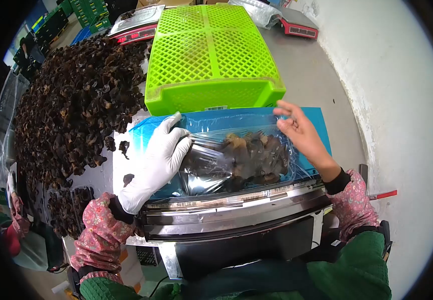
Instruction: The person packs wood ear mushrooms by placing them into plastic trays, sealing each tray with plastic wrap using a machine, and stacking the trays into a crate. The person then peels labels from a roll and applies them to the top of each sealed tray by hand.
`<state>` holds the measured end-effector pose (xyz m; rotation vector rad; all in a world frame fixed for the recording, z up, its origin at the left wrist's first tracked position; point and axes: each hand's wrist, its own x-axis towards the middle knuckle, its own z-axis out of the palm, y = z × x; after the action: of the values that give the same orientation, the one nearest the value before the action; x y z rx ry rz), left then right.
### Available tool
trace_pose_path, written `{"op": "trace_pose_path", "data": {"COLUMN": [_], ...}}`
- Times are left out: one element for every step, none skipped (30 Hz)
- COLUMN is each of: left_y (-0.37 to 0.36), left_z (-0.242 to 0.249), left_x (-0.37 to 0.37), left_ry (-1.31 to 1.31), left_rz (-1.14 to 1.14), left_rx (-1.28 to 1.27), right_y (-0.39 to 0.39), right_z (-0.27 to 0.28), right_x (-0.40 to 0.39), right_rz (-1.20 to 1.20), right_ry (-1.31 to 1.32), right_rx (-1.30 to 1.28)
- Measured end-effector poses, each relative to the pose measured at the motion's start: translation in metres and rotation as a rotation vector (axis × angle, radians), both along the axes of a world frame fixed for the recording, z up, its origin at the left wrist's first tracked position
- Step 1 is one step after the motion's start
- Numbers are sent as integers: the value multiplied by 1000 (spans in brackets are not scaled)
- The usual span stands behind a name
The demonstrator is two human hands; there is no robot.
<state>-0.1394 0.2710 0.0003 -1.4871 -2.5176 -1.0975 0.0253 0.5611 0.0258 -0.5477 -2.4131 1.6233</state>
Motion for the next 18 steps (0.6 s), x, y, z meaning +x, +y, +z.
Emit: {"op": "trace_pose_path", "data": {"left_y": [4, 6, 7, 6, 3, -1, -6, -12, -19, -24, -30, -38, -40, -36, -37, -40, -41, -41], "left_z": [4, 13, 23, 34, 46, 56, 61, 60, 59, 59, 59, 59, 59, 61, 58, 54, 52, 53], "left_x": [-1, 1, 3, 1, 1, 3, 7, 12, 18, 20, 18, 14, 12, 13, 12, 10, 8, 10], "left_ry": [-223, -448, -675, -836, -963, -967, -972, -1009, -1043, -1078, -1113, -1152, -1189, -1211, -1202, -1193, -1182, -1088], "left_rz": [40, 80, 123, 137, 139, 154, 169, 174, 177, 176, 144, 110, 75, 102, 90, 79, 68, 74], "left_rx": [-33, -67, -102, -72, -66, -42, -20, 4, 27, 48, 56, 65, 78, 127, 130, 133, 138, 127], "right_y": [-2, -4, -5, -6, -8, -14, -19, -24, -28, -30, -30, -31, -32, -34, -35, -36, -36, -36], "right_z": [3, 1, 1, 5, 10, 20, 23, 24, 22, 16, 15, 16, 18, 20, 19, 17, 16, 14], "right_x": [-3, -5, -4, -2, -1, 5, 11, 17, 23, 30, 33, 37, 41, 44, 45, 46, 46, 47], "right_rz": [85, 156, 129, 102, 77, 76, 48, 18, -16, -49, -56, -64, -71, -72, -71, -67, -64, -58], "right_ry": [-47, 7, -43, -94, -141, -50, 14, 77, 141, 167, 172, 175, 179, 184, 202, 220, 240, 270], "right_rx": [141, 236, 182, 128, 75, 75, 125, 172, 220, 117, 123, 130, 142, 163, 171, 179, 188, 210]}}
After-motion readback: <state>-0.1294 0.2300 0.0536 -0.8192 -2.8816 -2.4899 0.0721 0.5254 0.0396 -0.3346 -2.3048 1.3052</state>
